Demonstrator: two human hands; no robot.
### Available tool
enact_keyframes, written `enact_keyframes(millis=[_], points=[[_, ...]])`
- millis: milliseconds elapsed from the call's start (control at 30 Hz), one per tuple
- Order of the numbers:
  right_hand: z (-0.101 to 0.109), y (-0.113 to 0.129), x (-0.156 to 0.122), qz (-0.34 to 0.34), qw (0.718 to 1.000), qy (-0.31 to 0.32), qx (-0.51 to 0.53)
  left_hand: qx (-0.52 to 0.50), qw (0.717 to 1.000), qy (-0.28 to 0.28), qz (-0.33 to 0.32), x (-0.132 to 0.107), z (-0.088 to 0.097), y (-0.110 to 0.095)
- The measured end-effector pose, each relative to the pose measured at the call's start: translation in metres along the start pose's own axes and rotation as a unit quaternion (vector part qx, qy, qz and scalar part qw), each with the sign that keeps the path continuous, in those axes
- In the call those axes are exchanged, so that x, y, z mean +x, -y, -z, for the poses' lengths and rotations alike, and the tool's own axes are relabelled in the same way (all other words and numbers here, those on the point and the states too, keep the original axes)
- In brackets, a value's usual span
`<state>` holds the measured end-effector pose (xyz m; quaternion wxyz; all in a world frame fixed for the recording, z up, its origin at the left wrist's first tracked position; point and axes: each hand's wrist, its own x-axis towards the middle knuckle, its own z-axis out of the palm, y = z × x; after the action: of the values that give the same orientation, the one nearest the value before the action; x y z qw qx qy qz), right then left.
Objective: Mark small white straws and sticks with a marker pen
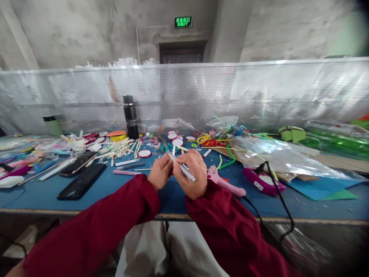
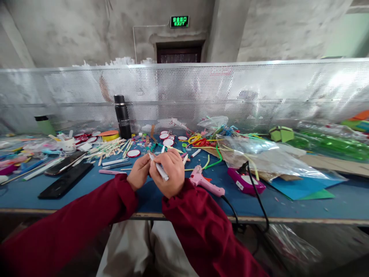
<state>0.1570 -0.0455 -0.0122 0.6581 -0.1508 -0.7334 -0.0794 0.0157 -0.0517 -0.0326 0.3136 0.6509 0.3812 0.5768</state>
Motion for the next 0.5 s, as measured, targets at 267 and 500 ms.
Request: enact_keyframes(millis=[267, 500], points=[[0.0001, 0.0009, 0.0008, 0.001, 1.0, 0.002, 0.006, 0.0, 1.0, -0.001, -0.002, -0.0001, -0.0001, -0.0005], [0.0006, 0.0009, 0.0016, 0.0, 1.0, 0.003, 0.0, -0.007, 1.0, -0.001, 0.007, -0.0006, 0.0, 0.0012]])
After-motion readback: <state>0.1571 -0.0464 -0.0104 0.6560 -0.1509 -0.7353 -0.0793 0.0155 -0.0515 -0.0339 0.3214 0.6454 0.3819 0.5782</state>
